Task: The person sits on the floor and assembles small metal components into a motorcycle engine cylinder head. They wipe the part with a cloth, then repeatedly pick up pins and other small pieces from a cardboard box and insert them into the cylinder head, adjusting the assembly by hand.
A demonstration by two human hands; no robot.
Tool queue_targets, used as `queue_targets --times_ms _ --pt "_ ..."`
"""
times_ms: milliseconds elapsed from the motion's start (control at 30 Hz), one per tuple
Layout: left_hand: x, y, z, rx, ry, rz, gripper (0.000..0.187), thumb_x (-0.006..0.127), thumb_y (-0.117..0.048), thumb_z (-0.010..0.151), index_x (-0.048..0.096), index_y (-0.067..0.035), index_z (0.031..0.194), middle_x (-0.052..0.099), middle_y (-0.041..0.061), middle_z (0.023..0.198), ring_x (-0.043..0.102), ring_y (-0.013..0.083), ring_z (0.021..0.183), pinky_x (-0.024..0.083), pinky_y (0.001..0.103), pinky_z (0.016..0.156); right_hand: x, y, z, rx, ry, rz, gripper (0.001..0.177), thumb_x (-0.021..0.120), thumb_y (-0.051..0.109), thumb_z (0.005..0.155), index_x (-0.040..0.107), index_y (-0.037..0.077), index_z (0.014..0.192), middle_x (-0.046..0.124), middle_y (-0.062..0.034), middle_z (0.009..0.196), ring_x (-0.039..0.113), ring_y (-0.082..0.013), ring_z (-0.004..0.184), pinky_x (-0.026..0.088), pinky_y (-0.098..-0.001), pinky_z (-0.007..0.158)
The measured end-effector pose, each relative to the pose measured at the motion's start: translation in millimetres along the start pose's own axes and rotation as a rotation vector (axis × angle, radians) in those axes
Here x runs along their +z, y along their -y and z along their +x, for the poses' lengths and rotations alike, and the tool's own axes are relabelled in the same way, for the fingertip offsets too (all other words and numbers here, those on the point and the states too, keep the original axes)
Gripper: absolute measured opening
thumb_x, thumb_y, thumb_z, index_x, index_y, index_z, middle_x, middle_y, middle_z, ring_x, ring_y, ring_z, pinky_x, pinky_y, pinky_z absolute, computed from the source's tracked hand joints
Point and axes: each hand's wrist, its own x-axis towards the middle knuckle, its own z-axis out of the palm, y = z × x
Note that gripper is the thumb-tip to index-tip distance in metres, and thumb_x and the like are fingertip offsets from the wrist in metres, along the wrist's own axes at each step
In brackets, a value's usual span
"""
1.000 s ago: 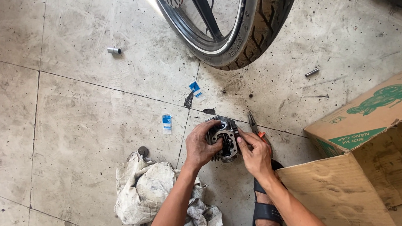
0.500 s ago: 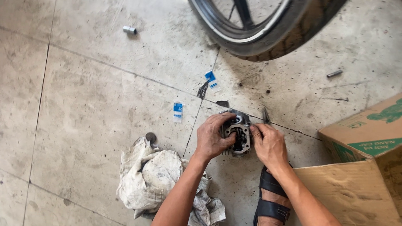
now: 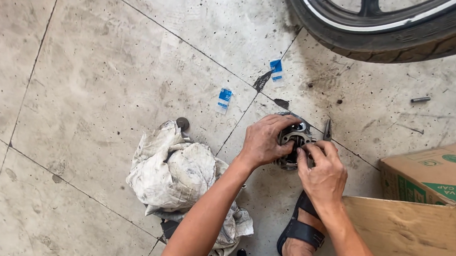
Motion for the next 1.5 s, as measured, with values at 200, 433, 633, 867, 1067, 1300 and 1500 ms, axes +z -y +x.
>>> queue_targets --times_ms 200,433,633,867,1067,1300,1500 --pt "1 3 -1 0.022 0.011 0.011 0.056 0.077 -0.033 0.070 0.068 -0.030 0.125 0.074 -0.006 0.123 0.069 0.0227 0.120 0.061 0.042 0.094 -4 11 13 0.059 0.028 0.072 0.011 0.077 0.015 0.095 0.076 0.004 0.094 0.065 -0.0123 0.093 0.073 -0.0285 0.083 0.062 -0.0351 0.064" --pt "5 7 -1 0.026 -0.007 0.024 0.056 0.077 -0.032 0.070 0.067 -0.034 0.125 0.073 -0.008 0.123 0.068 0.0207 0.120 0.061 0.042 0.094 16 -4 4 0.203 -0.096 0.361 0.011 0.087 0.012 0.084 0.080 0.008 0.091 0.067 -0.0174 0.109 0.069 -0.0388 0.103 0.061 -0.0468 0.078" --pt "8 7 -1 0.035 -0.027 0.029 0.056 0.078 -0.031 0.070 0.067 -0.035 0.124 0.073 -0.009 0.122 0.069 0.0198 0.119 0.061 0.040 0.093 19 -4 4 0.195 -0.139 0.311 0.010 0.088 0.014 0.083 0.081 0.013 0.089 0.071 -0.0136 0.108 0.070 -0.0337 0.103 0.057 -0.0445 0.085" --pt "7 6 -2 0.031 -0.025 0.028 0.056 0.078 -0.031 0.070 0.066 -0.035 0.124 0.073 -0.010 0.123 0.068 0.0195 0.120 0.061 0.040 0.094 22 -1 5 0.225 -0.177 0.324 0.011 0.089 0.014 0.081 0.081 0.014 0.089 0.069 -0.0113 0.108 0.068 -0.0323 0.101 0.054 -0.0430 0.087" --pt "7 5 -2 0.036 -0.030 0.020 0.056 0.079 -0.031 0.070 0.066 -0.034 0.125 0.073 -0.008 0.123 0.068 0.0201 0.120 0.061 0.041 0.094 20 0 4 0.253 -0.185 0.374 0.015 0.091 0.010 0.079 0.081 0.012 0.088 0.071 -0.0134 0.106 0.071 -0.0333 0.097 0.058 -0.0397 0.080" --pt "8 7 -3 0.040 -0.043 0.016 0.055 0.078 -0.031 0.071 0.066 -0.032 0.125 0.073 -0.009 0.123 0.068 0.0201 0.120 0.061 0.040 0.093 25 7 4 0.376 -0.235 0.550 0.024 0.091 0.003 0.076 0.077 0.004 0.095 0.068 -0.0171 0.110 0.072 -0.0328 0.098 0.061 -0.0378 0.083" --pt "10 7 -3 0.042 -0.053 0.022 0.055 0.078 -0.033 0.072 0.066 -0.033 0.126 0.072 -0.009 0.124 0.068 0.0201 0.120 0.061 0.041 0.093 24 5 1 0.253 -0.252 0.352 0.016 0.090 0.010 0.078 0.080 0.012 0.092 0.070 -0.0131 0.111 0.071 -0.0333 0.100 0.061 -0.0430 0.080"
